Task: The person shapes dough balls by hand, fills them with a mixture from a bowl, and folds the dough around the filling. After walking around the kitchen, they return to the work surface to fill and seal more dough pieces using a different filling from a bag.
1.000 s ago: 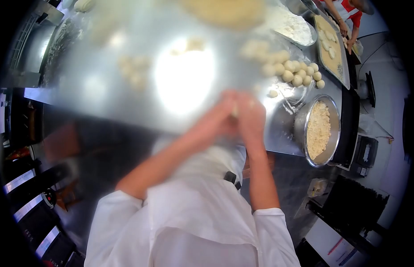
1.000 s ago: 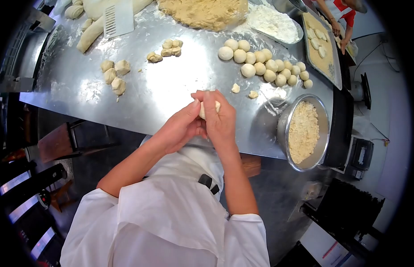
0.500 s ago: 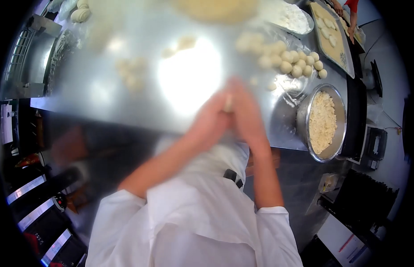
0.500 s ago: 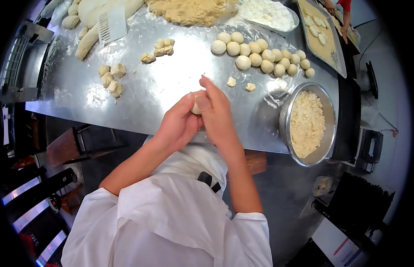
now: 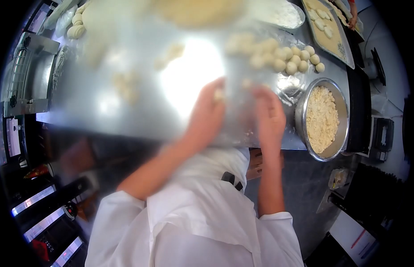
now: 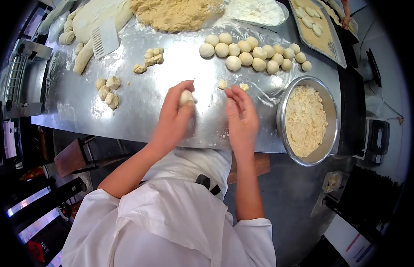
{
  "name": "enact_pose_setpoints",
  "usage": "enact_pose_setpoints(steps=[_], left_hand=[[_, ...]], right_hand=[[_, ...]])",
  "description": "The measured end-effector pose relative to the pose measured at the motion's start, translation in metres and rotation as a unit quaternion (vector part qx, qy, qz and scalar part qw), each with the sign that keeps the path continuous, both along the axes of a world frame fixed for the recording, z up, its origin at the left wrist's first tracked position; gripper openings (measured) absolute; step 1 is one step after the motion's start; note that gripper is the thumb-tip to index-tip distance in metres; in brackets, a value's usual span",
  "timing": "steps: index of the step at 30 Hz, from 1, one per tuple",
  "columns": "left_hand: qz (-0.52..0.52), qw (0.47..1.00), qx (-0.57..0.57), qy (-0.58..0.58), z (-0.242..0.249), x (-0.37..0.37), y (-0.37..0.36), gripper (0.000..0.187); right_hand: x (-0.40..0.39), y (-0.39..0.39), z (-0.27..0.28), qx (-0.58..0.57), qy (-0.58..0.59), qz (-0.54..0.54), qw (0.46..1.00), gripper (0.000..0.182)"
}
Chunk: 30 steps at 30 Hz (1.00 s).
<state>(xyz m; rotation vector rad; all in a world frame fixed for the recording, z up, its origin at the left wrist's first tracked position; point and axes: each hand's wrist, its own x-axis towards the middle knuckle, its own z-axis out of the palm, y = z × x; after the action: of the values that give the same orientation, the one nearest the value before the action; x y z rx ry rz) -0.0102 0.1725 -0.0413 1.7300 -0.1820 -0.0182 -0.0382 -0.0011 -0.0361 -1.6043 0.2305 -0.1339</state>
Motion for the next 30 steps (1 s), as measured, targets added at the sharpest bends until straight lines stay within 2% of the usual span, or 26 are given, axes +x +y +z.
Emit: enact_pose_setpoints(steps=[1, 2, 5, 6, 7, 10, 13, 15, 18, 21, 25, 27, 30], left_hand=[[0.011, 0.961, 0.195, -0.195, -0.011, 0.003, -0.002, 0.049], [-0.021, 0.920, 0.310, -0.238, -0.020, 0.007, -0.005, 0.052], [-0.090, 0.903, 0.356, -0.221, -0.040, 0.003, -0.005, 0.051], [-0.072, 0.940, 0.281, -0.178, -0.021, 0.001, -0.002, 0.048], [0.007, 0.948, 0.219, -0.229, -0.019, -0.001, 0.006, 0.043], [0.112, 0.942, 0.224, -0.225, -0.012, 0.001, 0.038, 0.032], [0.054, 0.969, 0.182, -0.158, -0.045, -0.001, 0.075, 0.028], [0.054, 0.958, 0.209, -0.188, -0.048, -0.005, 0.084, 0.027], [0.035, 0.957, 0.214, -0.194, -0.050, -0.007, 0.088, 0.026], [0.028, 0.945, 0.237, -0.225, -0.054, -0.005, 0.091, 0.024], [0.036, 0.946, 0.224, -0.231, -0.058, -0.003, 0.090, 0.023], [0.034, 0.946, 0.225, -0.232, -0.058, -0.002, 0.091, 0.023], [0.035, 0.948, 0.222, -0.225, -0.058, -0.001, 0.089, 0.023]], right_hand=[[-0.001, -0.002, -0.002, 0.034, 0.009, -0.027, 0.999, 0.037], [-0.001, -0.002, -0.001, -0.005, 0.039, -0.028, 0.999, 0.030], [-0.004, 0.007, 0.008, -0.035, 0.117, 0.021, 0.992, 0.028], [-0.006, 0.005, -0.007, -0.060, 0.076, 0.030, 0.995, 0.031], [-0.010, 0.006, -0.009, -0.104, 0.084, 0.043, 0.990, 0.035], [-0.005, 0.008, -0.006, -0.232, 0.057, 0.085, 0.967, 0.047], [0.003, 0.022, 0.000, -0.330, -0.042, 0.129, 0.934, 0.057], [0.017, 0.028, -0.004, -0.383, -0.122, 0.152, 0.903, 0.062], [0.033, 0.041, -0.012, -0.375, -0.126, 0.199, 0.897, 0.060], [0.047, 0.050, -0.029, -0.397, -0.116, 0.197, 0.889, 0.056], [0.068, 0.046, -0.018, -0.412, -0.092, 0.117, 0.899, 0.051], [0.080, 0.041, -0.005, -0.446, -0.086, 0.054, 0.889, 0.049], [0.107, 0.024, -0.011, -0.508, -0.095, 0.043, 0.855, 0.047]])
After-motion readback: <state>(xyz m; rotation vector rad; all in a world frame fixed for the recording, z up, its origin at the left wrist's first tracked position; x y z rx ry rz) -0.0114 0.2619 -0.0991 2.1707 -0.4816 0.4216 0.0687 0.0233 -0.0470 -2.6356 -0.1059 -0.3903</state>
